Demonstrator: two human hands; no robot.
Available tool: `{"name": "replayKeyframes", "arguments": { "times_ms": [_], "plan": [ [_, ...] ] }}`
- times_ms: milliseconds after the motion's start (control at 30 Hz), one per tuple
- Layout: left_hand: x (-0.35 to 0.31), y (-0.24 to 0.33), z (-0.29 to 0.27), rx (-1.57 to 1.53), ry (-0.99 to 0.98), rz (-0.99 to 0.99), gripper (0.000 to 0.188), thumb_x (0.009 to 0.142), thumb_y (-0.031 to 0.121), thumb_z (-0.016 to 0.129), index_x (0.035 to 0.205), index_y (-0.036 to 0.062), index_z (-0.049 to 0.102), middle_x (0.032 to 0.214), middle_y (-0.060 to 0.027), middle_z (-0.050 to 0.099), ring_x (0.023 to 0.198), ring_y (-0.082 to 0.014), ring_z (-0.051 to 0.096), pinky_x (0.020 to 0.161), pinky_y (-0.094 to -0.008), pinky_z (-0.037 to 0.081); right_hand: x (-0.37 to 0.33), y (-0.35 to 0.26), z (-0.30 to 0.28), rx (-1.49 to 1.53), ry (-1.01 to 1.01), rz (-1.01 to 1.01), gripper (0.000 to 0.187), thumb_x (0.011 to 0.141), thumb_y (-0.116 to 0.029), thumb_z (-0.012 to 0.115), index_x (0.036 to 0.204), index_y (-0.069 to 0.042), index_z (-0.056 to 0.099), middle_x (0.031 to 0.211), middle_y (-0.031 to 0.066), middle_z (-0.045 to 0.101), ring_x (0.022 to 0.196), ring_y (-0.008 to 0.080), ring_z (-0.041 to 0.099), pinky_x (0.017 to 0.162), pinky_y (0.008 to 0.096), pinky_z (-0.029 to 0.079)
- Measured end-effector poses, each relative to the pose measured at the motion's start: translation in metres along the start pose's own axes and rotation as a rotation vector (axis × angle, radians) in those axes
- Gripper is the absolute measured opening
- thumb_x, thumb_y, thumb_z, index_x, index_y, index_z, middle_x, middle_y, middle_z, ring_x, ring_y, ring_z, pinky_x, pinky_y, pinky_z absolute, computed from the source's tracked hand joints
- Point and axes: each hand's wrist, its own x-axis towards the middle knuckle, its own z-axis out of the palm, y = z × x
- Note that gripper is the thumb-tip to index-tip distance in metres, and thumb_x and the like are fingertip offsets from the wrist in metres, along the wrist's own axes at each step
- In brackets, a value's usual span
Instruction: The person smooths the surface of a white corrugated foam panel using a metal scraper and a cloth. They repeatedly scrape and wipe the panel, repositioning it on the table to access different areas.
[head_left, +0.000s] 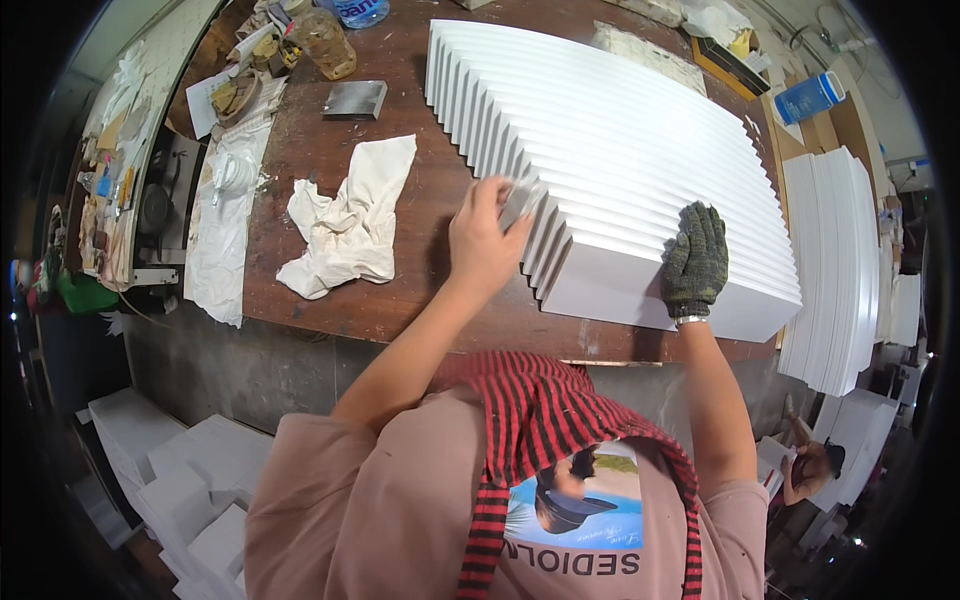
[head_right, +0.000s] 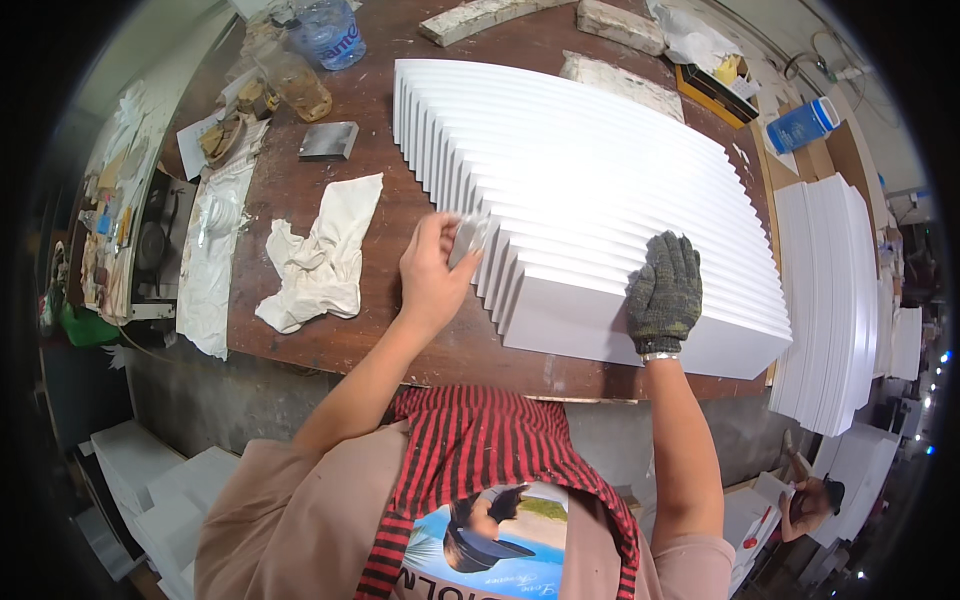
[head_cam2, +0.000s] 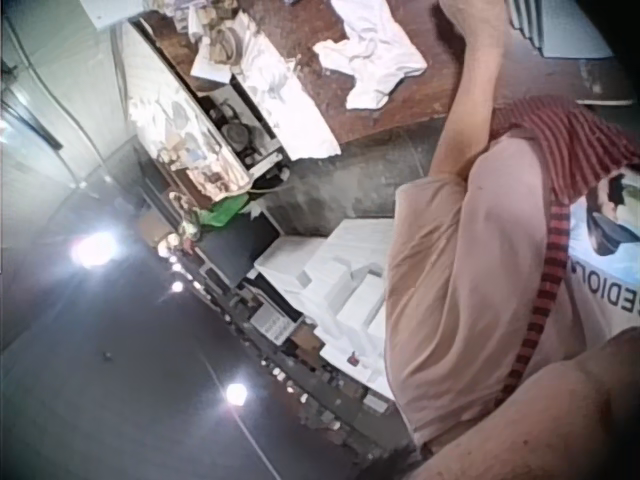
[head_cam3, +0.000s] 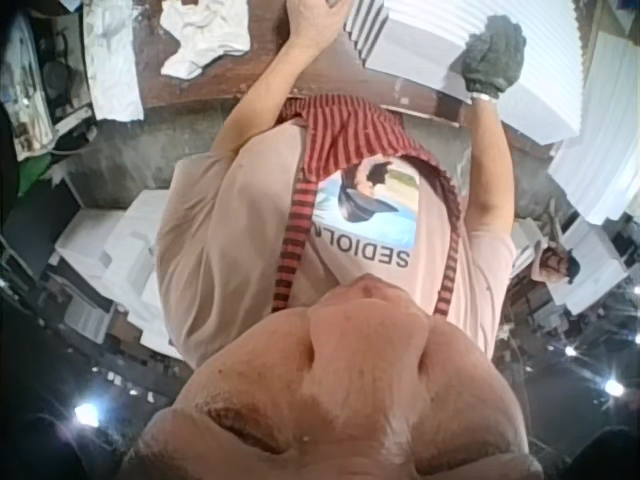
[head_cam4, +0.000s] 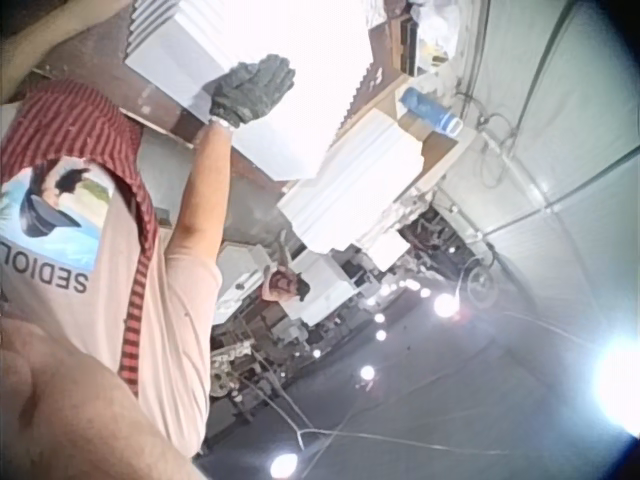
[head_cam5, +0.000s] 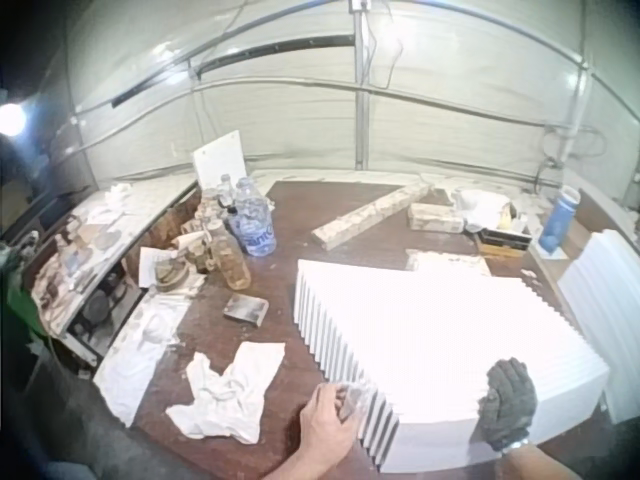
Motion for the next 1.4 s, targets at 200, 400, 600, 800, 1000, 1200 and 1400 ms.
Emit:
{"name": "replayKeyframes", "arguments": {
  "times_ms": [200, 400, 600, 800, 1000, 1200, 1400],
  "plan": [
    [-0.015, 0.007, 0.001, 0.163, -0.188, -0.286, 0.039, 0.078, 0.013, 0.078, 0.108, 0.0047, 0.053, 0.097, -0.0171, 0.064, 0.086, -0.035, 0.067, 0.078, -0.0475, 0.053, 0.0, -0.001, -0.001, 0.02, -0.013, -0.004, 0.041, 0.099, -0.024, 0.046, 0.128, -0.004, 0.066, 0.138, 0.0169, 0.062, 0.135, 0.0369, 0.052, 0.12, 0.0514, 0.033],
    [0.011, 0.016, -0.001, 0.022, 0.047, -0.143, 0.042, 0.077, 0.017, 0.081, 0.104, 0.0016, 0.052, 0.089, -0.0151, 0.068, 0.074, -0.029, 0.069, 0.069, -0.0415, 0.055, 0.0, -0.002, -0.002, 0.009, -0.018, 0.016, 0.04, 0.099, -0.024, 0.046, 0.128, -0.004, 0.066, 0.137, 0.0168, 0.062, 0.134, 0.0368, 0.053, 0.119, 0.0514, 0.033],
    [0.015, 0.012, 0.007, 0.072, -0.033, -0.242, 0.038, 0.079, 0.012, 0.079, 0.1, 0.002, 0.05, 0.087, -0.0172, 0.068, 0.075, -0.0293, 0.068, 0.069, -0.0416, 0.054, 0.002, -0.002, -0.001, 0.006, -0.021, 0.003, 0.041, 0.1, -0.025, 0.044, 0.127, -0.004, 0.066, 0.137, 0.0169, 0.063, 0.134, 0.0369, 0.053, 0.119, 0.0513, 0.033],
    [0.012, 0.005, 0.002, -0.035, -0.028, -0.212, 0.037, 0.08, 0.014, 0.079, 0.1, 0.0024, 0.049, 0.085, -0.0172, 0.068, 0.074, -0.0288, 0.069, 0.067, -0.0418, 0.054, 0.0, -0.004, -0.004, 0.032, -0.01, 0.01, 0.039, 0.1, -0.021, 0.044, 0.126, -0.003, 0.066, 0.136, 0.0176, 0.063, 0.134, 0.0373, 0.053, 0.119, 0.0519, 0.033],
    [0.023, 0.0, 0.009, -0.002, -0.031, -0.186, 0.04, 0.079, 0.016, 0.079, 0.101, 0.0023, 0.048, 0.084, -0.0159, 0.067, 0.076, -0.0338, 0.069, 0.072, -0.0459, 0.054, 0.002, -0.004, -0.003, 0.015, -0.011, 0.011, 0.039, 0.1, -0.022, 0.045, 0.127, -0.003, 0.066, 0.136, 0.0177, 0.063, 0.134, 0.0377, 0.053, 0.118, 0.0529, 0.034],
    [0.022, -0.003, 0.001, -0.049, 0.007, -0.232, 0.037, 0.08, 0.015, 0.08, 0.099, 0.0029, 0.05, 0.084, -0.0133, 0.068, 0.075, -0.0269, 0.069, 0.069, -0.0415, 0.055, 0.002, -0.006, -0.006, 0.042, 0.006, -0.007, 0.037, 0.101, -0.02, 0.044, 0.126, -0.003, 0.067, 0.135, 0.0175, 0.064, 0.134, 0.0387, 0.053, 0.117, 0.0514, 0.036],
    [0.026, 0.002, 0.013, -0.001, 0.059, -0.132, 0.037, 0.082, 0.009, 0.079, 0.104, -0.0004, 0.05, 0.083, -0.011, 0.066, 0.07, -0.0176, 0.066, 0.065, -0.0333, 0.054, 0.004, -0.007, -0.005, 0.055, -0.005, -0.007, 0.04, 0.102, -0.024, 0.043, 0.126, -0.002, 0.066, 0.135, 0.0178, 0.064, 0.135, 0.0386, 0.052, 0.118, 0.0521, 0.034]
  ]
}}
